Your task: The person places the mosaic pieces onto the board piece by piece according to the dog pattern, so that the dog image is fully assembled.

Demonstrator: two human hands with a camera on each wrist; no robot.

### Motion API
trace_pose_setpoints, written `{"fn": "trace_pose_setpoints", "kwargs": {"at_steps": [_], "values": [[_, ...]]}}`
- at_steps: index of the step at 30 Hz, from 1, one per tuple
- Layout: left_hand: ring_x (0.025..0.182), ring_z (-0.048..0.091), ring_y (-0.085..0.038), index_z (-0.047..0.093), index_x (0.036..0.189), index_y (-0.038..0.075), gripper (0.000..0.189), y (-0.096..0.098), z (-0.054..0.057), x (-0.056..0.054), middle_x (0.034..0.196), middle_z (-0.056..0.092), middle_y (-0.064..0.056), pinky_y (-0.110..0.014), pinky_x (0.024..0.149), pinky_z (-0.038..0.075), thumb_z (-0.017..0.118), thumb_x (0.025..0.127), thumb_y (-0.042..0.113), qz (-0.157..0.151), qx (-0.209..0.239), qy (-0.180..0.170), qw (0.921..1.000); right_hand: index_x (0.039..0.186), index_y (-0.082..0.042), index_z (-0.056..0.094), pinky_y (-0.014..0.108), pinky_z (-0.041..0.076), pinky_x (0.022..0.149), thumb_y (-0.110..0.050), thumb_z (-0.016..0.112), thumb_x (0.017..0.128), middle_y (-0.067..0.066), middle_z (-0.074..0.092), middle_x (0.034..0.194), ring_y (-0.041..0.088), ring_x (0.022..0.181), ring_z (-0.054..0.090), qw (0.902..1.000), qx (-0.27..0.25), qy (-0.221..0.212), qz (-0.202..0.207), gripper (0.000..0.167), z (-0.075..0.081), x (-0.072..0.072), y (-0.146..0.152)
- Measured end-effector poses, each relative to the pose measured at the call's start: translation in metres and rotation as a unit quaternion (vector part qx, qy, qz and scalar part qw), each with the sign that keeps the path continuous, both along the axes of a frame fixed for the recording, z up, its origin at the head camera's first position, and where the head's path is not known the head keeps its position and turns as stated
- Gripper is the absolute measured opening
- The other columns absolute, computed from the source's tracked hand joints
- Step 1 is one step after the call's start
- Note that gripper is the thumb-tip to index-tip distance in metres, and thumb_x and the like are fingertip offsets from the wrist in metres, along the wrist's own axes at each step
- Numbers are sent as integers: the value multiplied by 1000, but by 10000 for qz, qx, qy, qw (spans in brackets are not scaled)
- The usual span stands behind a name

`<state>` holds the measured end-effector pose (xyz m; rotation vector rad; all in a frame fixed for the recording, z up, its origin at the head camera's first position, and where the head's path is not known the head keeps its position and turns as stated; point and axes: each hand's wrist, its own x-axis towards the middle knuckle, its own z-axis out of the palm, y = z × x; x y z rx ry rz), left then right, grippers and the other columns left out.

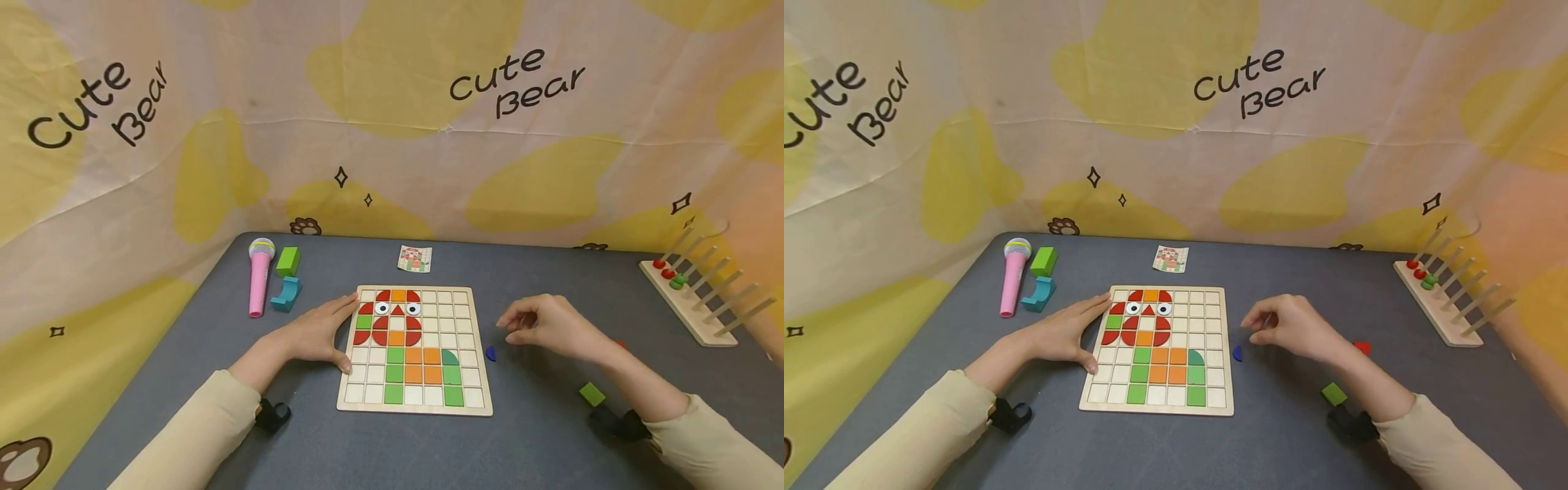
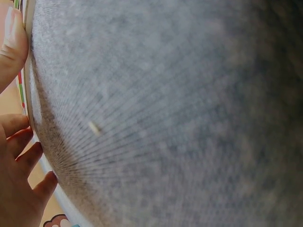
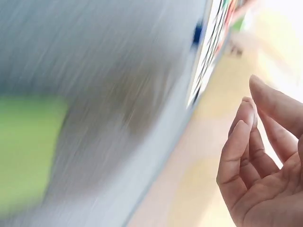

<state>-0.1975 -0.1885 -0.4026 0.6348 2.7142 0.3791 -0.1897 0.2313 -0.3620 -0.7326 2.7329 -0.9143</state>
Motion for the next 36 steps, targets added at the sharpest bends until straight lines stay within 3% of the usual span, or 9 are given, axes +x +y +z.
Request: {"fn": "trace_pose_setpoints", "kwargs": {"at_steps": [6,9,12,16,20,24,28,31,36], "values": [[153,23,-36,21,158,10,125,0,1,1,168,17,-9,-61,119,28,82,64,64,-5,42,-10,10000,106,-10,74,20,52,64,-16,79,82,1,73,90,-3,75,62,9978,271,10,-612,25,4,-20,64],[153,22,-35,21,158,11,124,1,1,1,168,17,-9,-62,119,28,82,64,64,-3,65,-14,10000,111,-7,72,19,53,67,-18,79,83,1,74,98,-7,83,62,9988,232,-142,-402,31,1,-31,96],[153,23,-35,21,158,11,125,0,1,1,168,17,-9,-62,119,28,82,63,64,2,61,-9,10000,114,-1,69,17,53,71,-12,77,84,-8,73,102,-10,89,61,9994,133,-318,-4,33,-5,-39,124],[153,23,-36,21,158,11,125,0,1,1,168,17,-9,-61,119,28,82,63,64,13,53,-13,10000,115,4,66,15,52,72,-6,73,87,-20,67,101,-7,90,59,9953,82,-913,313,31,-12,-45,151],[153,23,-36,21,158,11,125,0,2,1,168,17,-9,-61,119,28,82,63,64,24,48,-32,10000,116,4,65,16,52,73,-7,71,88,-19,66,101,-3,91,58,9829,39,-1748,570,30,-14,-48,168],[153,23,-36,21,158,11,125,1,2,1,168,18,-9,-61,119,28,81,63,64,-4,54,-23,10000,115,5,65,17,54,72,-5,68,90,-15,63,98,1,86,57,9606,-292,-2553,1055,27,-16,-51,178],[153,23,-36,21,158,11,124,1,2,1,168,18,-10,-61,120,28,81,63,64,-34,81,-4,10000,112,6,63,17,54,68,1,67,89,-12,58,91,6,79,56,9428,-680,-2904,1489,24,-20,-52,183],[153,23,-36,21,158,11,125,1,2,1,168,17,-9,-61,120,28,81,63,64,-44,98,1,9999,108,7,62,19,49,61,2,68,87,-9,56,85,10,73,55,9467,-687,-2762,1506,22,-24,-52,183],[153,23,-36,21,158,10,125,1,2,1,168,17,-10,-61,120,28,81,63,64,-53,109,14,9999,99,3,63,24,39,53,-1,72,83,4,52,76,12,68,50,9657,-315,-2265,1229,19,-27,-50,179]]}}
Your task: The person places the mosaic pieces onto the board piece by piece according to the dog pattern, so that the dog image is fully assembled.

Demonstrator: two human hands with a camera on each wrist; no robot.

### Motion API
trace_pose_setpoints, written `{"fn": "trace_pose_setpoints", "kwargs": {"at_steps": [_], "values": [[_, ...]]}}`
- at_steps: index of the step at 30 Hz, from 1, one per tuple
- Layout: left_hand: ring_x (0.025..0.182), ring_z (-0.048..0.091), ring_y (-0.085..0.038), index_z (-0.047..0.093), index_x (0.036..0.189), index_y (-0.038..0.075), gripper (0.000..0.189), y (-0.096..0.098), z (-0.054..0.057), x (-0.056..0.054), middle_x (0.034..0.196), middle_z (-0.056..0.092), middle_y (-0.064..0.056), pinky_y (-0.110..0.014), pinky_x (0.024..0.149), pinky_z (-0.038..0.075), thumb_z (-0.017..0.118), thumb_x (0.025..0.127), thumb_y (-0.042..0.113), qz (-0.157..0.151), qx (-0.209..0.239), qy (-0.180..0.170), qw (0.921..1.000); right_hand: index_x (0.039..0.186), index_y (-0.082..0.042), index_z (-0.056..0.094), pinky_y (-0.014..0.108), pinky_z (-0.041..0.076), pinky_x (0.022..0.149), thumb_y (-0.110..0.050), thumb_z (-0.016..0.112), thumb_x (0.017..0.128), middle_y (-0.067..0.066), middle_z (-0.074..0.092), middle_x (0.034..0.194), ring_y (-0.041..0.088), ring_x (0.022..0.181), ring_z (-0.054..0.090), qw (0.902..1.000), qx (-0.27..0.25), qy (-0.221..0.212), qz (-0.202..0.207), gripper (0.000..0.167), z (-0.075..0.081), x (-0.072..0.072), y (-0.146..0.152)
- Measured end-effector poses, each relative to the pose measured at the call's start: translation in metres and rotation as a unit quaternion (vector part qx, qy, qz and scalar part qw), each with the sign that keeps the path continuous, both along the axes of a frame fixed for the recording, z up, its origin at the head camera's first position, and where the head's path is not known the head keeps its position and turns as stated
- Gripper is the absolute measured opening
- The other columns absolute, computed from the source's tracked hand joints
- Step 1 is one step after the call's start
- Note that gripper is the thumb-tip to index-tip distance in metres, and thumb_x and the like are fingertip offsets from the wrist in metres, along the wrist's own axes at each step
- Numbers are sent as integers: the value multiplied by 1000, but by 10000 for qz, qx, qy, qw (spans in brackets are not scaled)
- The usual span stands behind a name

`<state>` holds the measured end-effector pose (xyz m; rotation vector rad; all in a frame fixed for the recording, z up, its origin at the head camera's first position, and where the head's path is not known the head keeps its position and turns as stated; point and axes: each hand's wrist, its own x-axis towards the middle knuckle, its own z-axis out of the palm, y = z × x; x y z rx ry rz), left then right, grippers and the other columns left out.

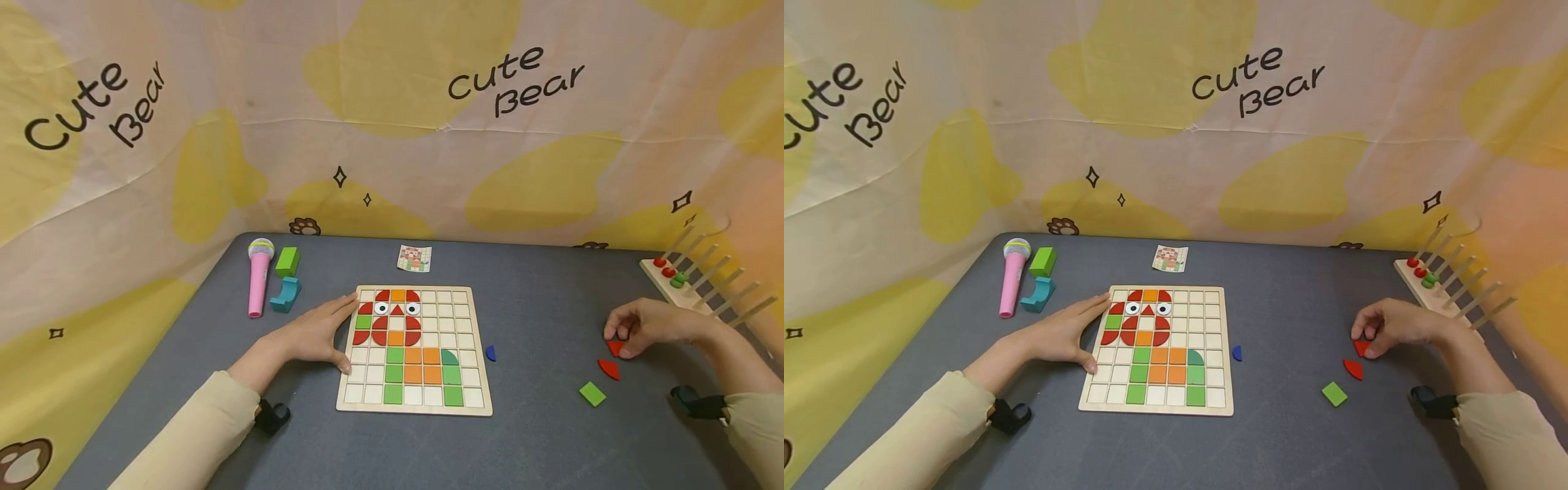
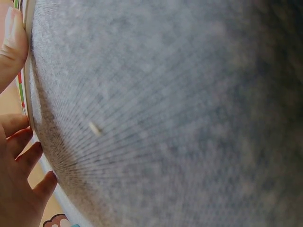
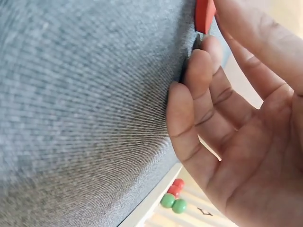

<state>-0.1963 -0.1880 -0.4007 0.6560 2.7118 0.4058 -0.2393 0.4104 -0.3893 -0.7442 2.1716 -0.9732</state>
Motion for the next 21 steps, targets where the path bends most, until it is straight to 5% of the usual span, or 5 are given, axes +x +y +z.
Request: {"fn": "trace_pose_setpoints", "kwargs": {"at_steps": [12,21], "values": [[153,24,-37,20,158,10,125,0,0,0,168,17,-10,-61,120,28,82,64,63,20,-23,6,10000,89,-3,60,23,41,56,-10,73,85,-5,56,75,5,67,53,9981,272,540,-67,15,4,2,-11],[153,23,-36,21,158,10,124,0,0,-1,168,17,-10,-60,120,27,82,64,63,17,-54,2,10000,99,-3,60,22,51,65,-16,66,94,-4,61,84,7,73,57,9919,485,939,-711,14,13,-6,-39]]}}
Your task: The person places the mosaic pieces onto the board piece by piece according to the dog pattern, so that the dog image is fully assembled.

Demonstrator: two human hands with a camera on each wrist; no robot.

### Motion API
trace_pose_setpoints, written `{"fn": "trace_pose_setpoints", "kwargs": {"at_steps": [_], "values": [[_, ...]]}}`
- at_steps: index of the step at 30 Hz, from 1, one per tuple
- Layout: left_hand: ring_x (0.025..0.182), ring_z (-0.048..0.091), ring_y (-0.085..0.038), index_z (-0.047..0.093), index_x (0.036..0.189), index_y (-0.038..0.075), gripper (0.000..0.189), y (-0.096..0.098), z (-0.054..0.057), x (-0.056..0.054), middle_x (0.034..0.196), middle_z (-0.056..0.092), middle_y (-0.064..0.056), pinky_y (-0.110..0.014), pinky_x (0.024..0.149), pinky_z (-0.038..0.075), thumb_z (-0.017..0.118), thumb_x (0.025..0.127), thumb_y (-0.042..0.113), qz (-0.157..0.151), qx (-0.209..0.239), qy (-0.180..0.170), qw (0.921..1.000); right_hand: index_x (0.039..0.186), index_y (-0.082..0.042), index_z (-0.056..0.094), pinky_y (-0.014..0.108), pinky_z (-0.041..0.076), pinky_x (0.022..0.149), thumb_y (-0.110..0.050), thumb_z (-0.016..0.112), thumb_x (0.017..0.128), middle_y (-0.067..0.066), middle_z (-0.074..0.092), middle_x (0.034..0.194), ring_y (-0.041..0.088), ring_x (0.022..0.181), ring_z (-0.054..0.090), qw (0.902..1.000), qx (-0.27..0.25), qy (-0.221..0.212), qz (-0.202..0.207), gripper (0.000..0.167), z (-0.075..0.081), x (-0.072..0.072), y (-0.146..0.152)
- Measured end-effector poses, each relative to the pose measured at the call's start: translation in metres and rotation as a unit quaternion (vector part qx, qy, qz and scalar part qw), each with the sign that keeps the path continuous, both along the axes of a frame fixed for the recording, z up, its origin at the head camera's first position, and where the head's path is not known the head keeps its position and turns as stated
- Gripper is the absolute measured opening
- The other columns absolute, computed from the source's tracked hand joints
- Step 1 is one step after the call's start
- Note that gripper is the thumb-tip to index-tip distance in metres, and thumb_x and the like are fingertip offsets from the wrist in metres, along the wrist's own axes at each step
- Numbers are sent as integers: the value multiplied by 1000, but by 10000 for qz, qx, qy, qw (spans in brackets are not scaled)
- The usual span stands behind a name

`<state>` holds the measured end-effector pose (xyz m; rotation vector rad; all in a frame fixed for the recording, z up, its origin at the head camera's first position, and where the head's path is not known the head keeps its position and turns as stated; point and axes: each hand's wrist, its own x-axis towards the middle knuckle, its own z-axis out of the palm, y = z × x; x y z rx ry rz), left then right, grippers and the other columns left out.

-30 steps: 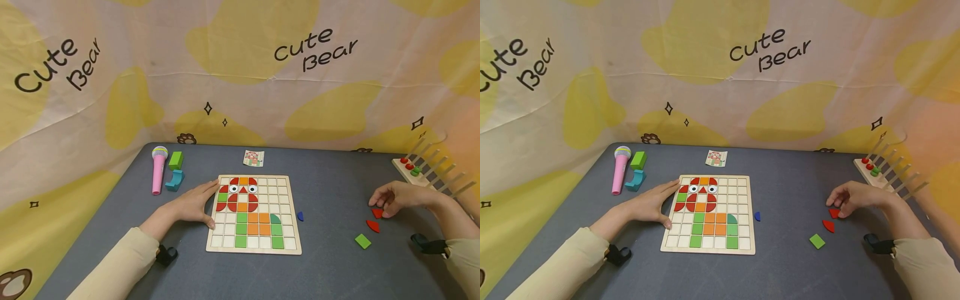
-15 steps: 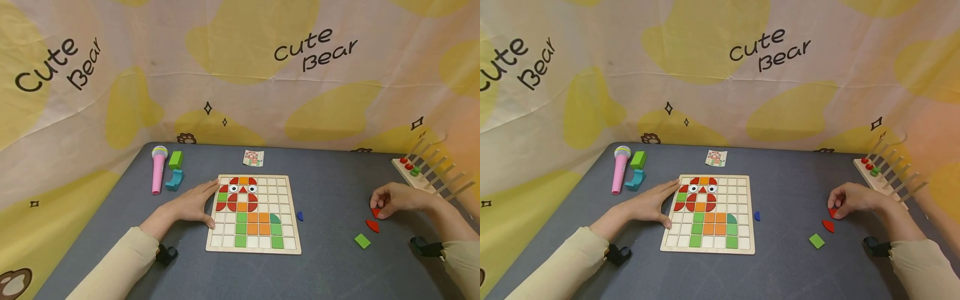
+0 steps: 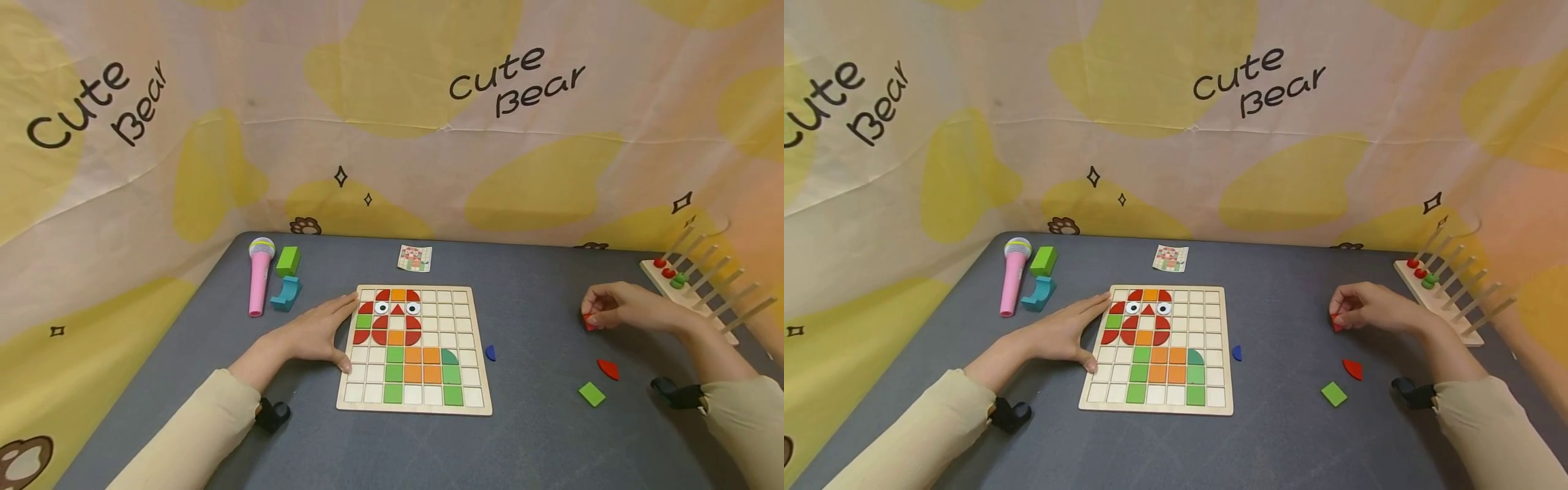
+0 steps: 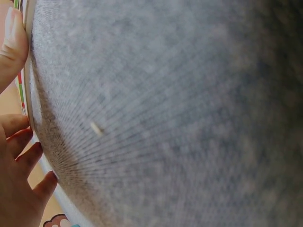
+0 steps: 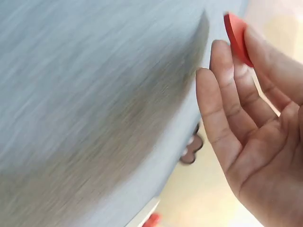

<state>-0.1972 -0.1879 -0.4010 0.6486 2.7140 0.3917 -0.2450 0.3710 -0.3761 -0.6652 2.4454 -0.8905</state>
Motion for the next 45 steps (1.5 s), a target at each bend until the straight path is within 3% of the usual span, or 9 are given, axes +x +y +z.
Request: {"fn": "trace_pose_setpoints", "kwargs": {"at_steps": [4,11,18,26,32,40,45], "values": [[153,23,-37,21,158,10,124,0,1,0,167,17,-10,-60,120,27,82,64,63,-23,12,6,10000,104,3,59,25,58,73,-15,60,98,5,64,93,6,81,64,9996,-224,-7,-144,18,6,-6,-23],[153,23,-36,19,159,11,125,0,-2,0,168,17,-10,-60,120,28,82,64,63,-15,-7,-23,10000,109,8,60,33,62,77,-15,59,99,24,67,101,17,85,72,9976,-653,-176,-177,25,17,-14,-73],[153,24,-36,20,159,11,125,0,-2,0,168,18,-10,-61,119,29,82,63,63,16,-18,-5,10000,110,6,62,36,62,75,-14,61,98,17,68,91,27,83,72,9970,-766,0,-130,23,21,-23,-123],[153,22,-36,19,159,13,126,0,-2,0,168,17,-8,-62,119,29,82,62,64,115,-38,-67,9999,111,3,64,34,62,71,-12,62,97,16,65,96,19,77,70,9967,-762,267,-74,20,15,-40,-174],[153,23,-36,19,159,13,126,-1,-2,0,168,17,-8,-63,118,29,82,62,64,106,-8,-44,9999,111,3,64,37,62,69,-11,72,90,14,69,94,26,76,73,9936,-992,402,-373,27,8,-46,-208],[153,22,-36,19,159,13,127,0,-1,-1,168,17,-8,-63,118,28,82,61,65,125,-10,-49,9999,95,-3,70,40,62,68,-14,80,82,9,77,81,29,74,76,9905,-1102,172,-803,19,1,-50,-238],[153,23,-36,20,159,12,126,0,-1,0,168,17,-9,-62,119,29,82,62,65,80,-6,-39,10000,95,-2,73,37,63,69,-10,81,81,9,77,81,25,74,76,9904,-1078,-119,-854,18,-1,-49,-248]]}}
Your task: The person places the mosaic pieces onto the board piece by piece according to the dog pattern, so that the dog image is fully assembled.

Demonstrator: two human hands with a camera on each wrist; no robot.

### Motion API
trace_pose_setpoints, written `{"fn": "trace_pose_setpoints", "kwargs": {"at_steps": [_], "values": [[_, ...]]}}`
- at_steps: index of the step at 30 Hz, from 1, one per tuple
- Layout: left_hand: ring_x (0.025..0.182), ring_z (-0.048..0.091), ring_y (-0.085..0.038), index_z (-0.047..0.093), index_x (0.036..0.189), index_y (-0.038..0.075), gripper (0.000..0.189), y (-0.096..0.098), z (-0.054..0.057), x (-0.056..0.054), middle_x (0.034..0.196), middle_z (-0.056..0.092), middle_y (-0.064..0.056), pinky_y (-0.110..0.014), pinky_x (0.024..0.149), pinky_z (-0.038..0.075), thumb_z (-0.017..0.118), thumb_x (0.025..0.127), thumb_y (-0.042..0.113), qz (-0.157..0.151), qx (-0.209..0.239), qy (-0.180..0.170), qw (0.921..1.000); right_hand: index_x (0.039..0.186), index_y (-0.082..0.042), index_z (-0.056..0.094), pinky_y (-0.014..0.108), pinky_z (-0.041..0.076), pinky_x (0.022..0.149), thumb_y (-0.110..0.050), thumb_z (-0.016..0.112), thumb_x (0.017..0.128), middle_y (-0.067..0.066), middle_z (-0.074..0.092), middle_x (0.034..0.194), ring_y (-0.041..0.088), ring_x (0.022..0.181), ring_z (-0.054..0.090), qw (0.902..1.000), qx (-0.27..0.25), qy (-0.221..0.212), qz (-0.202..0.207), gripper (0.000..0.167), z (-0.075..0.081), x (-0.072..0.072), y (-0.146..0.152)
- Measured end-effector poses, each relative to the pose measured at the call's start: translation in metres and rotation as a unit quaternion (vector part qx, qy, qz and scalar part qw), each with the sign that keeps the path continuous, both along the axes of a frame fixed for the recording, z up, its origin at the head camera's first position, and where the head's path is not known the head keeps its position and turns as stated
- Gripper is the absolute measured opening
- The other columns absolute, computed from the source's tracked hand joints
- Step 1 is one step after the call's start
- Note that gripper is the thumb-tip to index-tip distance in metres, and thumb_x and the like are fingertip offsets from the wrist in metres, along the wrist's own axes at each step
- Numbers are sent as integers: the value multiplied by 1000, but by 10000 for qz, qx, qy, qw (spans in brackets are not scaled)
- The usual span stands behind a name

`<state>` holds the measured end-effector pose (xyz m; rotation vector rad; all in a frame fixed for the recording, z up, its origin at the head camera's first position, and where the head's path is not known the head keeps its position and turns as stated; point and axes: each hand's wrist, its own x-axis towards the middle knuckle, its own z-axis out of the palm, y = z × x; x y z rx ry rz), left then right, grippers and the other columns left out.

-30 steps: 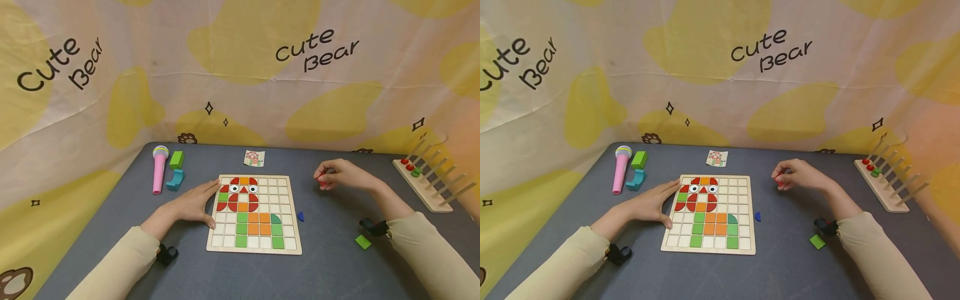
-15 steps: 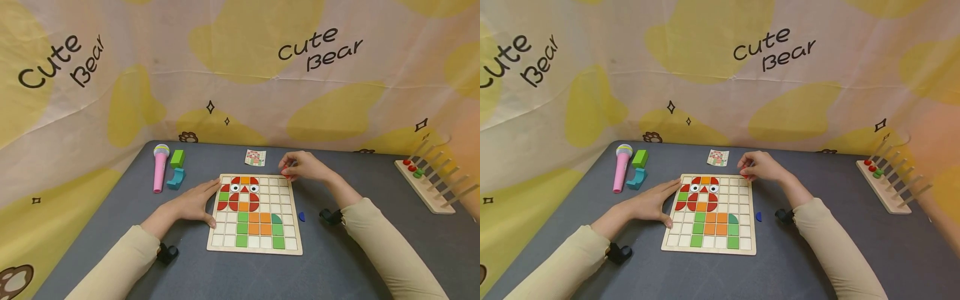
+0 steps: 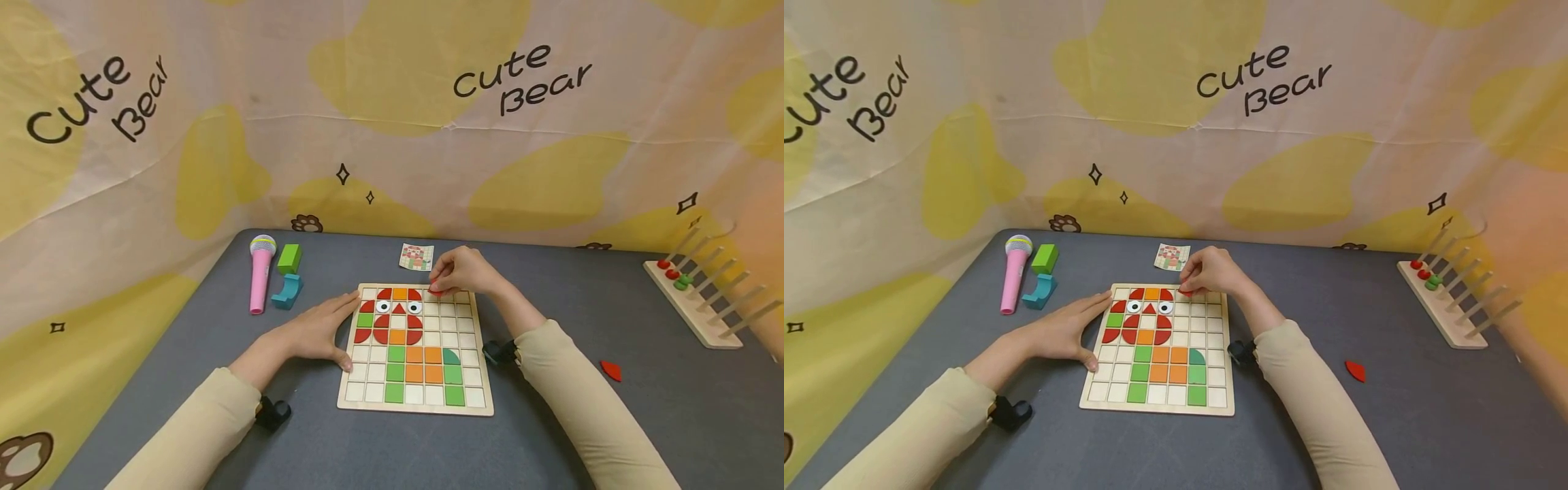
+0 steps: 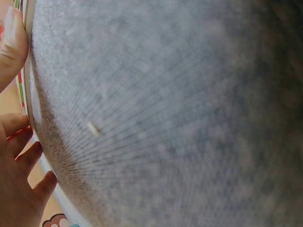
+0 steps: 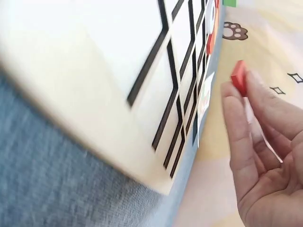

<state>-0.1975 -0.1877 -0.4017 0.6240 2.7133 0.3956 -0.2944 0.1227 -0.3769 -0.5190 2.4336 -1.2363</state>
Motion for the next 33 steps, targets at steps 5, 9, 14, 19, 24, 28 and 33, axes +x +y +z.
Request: {"fn": "trace_pose_setpoints", "kwargs": {"at_steps": [5,9,14,19,24,28,33], "values": [[153,23,-36,20,158,10,125,1,0,-1,168,18,-10,-62,119,29,83,63,62,-58,7,10,10000,94,-4,76,33,62,65,-6,79,81,7,75,78,17,66,73,9987,444,18,261,13,-1,2,-6],[153,22,-36,20,158,10,125,1,0,-1,168,17,-10,-62,119,28,83,64,63,-71,4,11,10000,90,-4,75,33,62,63,-3,79,80,6,74,75,17,63,72,9971,628,-27,434,10,-2,4,-10],[154,21,-36,19,159,10,125,1,2,-1,168,16,-10,-62,119,27,83,64,63,-48,-1,-7,10000,84,-8,75,27,58,60,-5,80,78,3,73,73,13,60,69,9926,1059,292,523,9,-2,7,-15],[154,21,-36,20,158,10,125,0,2,0,168,15,-9,-61,120,27,83,64,63,-57,24,-24,10000,84,-8,76,28,59,60,-3,79,78,4,75,74,15,59,70,9905,1204,328,579,9,-2,11,-19],[154,21,-36,20,158,9,125,-1,0,0,168,16,-9,-60,120,26,83,64,62,-120,64,40,9999,83,-8,76,26,59,59,-4,80,78,4,74,74,13,56,69,9885,1324,413,596,8,-2,12,-21],[154,22,-36,21,158,9,125,-2,-1,0,168,16,-9,-60,120,27,83,64,62,-149,82,65,9998,83,-7,76,26,59,59,-3,80,79,5,74,74,12,56,69,9886,1346,353,575,7,-2,13,-23],[154,21,-35,20,158,10,126,-1,-1,0,168,15,-8,-61,120,27,83,63,62,-108,88,36,9999,85,-6,76,26,59,58,-1,78,80,6,73,76,12,57,68,9883,1383,292,568,8,-3,12,-23]]}}
